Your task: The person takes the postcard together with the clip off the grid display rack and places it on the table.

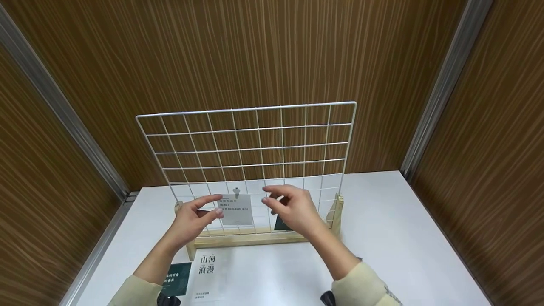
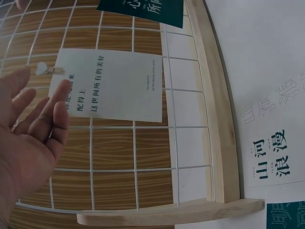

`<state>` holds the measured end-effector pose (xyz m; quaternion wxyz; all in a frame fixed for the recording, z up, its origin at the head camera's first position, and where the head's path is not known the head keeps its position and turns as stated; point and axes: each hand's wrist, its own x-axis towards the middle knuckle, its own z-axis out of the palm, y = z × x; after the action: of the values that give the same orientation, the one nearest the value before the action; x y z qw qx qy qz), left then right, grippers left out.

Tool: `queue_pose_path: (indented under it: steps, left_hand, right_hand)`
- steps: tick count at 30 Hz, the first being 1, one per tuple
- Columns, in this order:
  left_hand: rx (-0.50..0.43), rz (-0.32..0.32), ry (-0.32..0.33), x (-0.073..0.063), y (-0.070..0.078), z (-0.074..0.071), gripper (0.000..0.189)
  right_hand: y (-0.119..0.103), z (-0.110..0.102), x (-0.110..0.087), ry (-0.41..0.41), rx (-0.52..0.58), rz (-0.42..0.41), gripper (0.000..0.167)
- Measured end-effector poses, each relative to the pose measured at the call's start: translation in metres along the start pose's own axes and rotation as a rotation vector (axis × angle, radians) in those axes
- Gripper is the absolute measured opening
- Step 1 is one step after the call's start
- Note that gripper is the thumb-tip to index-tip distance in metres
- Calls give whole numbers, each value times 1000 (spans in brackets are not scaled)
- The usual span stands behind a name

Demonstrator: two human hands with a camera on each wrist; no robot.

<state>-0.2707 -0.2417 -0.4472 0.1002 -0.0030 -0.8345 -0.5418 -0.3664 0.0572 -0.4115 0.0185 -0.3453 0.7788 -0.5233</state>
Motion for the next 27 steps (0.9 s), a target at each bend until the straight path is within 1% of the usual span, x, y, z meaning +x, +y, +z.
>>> queue_pose_path:
  steps: [5,9,14,17,21,27]
  left_hand:
    - [9,11,-7,4,0,3,44]
    - [10,12,-2,5,-2,4,43]
    - [22,33,27,5,1,3,41]
    - [32,51,33,8,5,3,41]
    - [38,58,7,15,11,2,43]
    - [78,6,-37,25,15,-1,49]
  right_hand:
    - [-13,8,16,-1,-42,-23,31]
    - [-18,17,24,-6,-67,-43,31]
    - [-18,29,32,-25,-85,-71,30]
    - [-15,35,38,-29,-105,-75,29]
    - [-12,42,44,-48,-125,-47,30]
    - [-10,49,48,-83,-136,-12,31]
